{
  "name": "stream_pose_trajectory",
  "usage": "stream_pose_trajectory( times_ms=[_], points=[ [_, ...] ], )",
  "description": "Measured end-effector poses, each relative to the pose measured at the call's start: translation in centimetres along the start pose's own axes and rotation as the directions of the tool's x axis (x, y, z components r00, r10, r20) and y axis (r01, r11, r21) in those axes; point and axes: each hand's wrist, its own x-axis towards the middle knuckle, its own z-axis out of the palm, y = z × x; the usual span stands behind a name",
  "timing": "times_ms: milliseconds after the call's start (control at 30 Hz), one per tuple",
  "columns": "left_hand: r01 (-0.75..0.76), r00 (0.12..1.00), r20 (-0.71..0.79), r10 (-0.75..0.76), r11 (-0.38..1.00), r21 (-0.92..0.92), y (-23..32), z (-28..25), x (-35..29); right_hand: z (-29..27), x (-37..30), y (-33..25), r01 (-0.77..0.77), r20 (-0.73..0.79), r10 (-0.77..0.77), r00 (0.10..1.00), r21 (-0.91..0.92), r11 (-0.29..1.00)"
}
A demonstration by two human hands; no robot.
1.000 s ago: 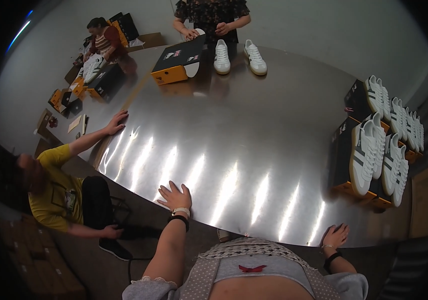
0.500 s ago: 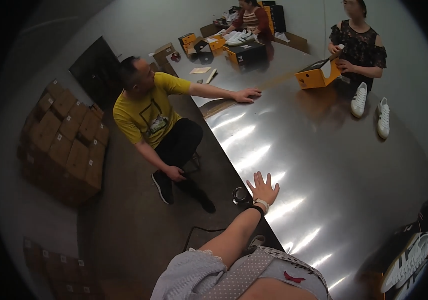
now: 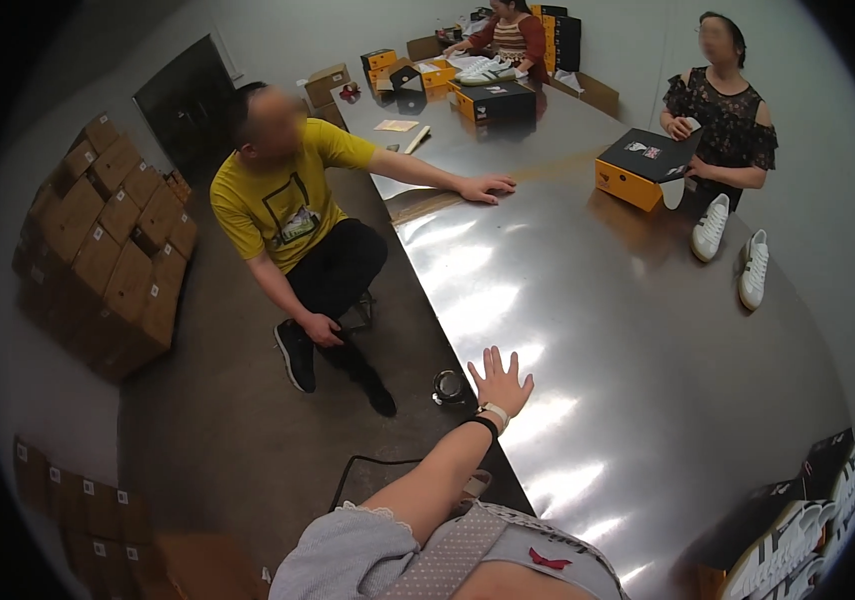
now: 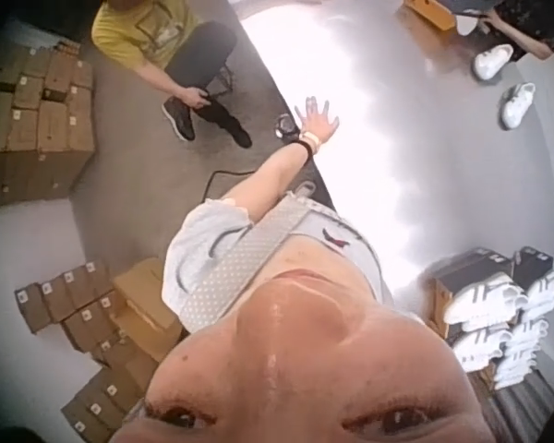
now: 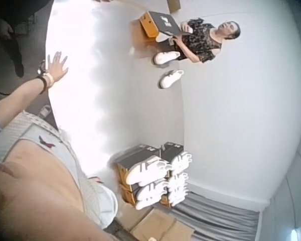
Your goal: The recorder enters a room and picks up white shoes from a work table to inspect them.
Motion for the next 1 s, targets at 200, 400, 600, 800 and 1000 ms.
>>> stream_pose_trajectory(
  times_ms=[200,400,600,800,1000],
  points=[
    [0.013,0.999,0.033,-0.013,1.000,-0.005,-0.1,-0.7,0.0,-0.2,-4.3,4.6,-0.140,-0.073,0.136,0.988,-0.061,0.988],
    [0.013,0.999,0.033,-0.013,1.000,-0.009,0.0,-0.8,-0.3,-1.5,-7.3,4.6,-0.267,-0.137,0.252,0.958,-0.100,0.959],
    [-0.005,1.000,0.019,0.006,0.999,-0.049,0.7,-0.5,-0.1,-9.8,-6.6,1.5,-0.359,0.159,0.424,0.892,-0.321,0.876],
    [0.029,0.999,0.033,-0.028,0.999,-0.042,-0.3,-1.1,-0.4,-11.4,-6.3,0.1,-0.308,0.315,0.385,0.867,-0.268,0.913],
    [0.002,1.000,0.020,-0.001,0.999,-0.035,0.6,-1.1,-0.4,-11.4,-6.6,1.0,-0.351,0.339,0.394,0.855,-0.182,0.919]
  ],
)
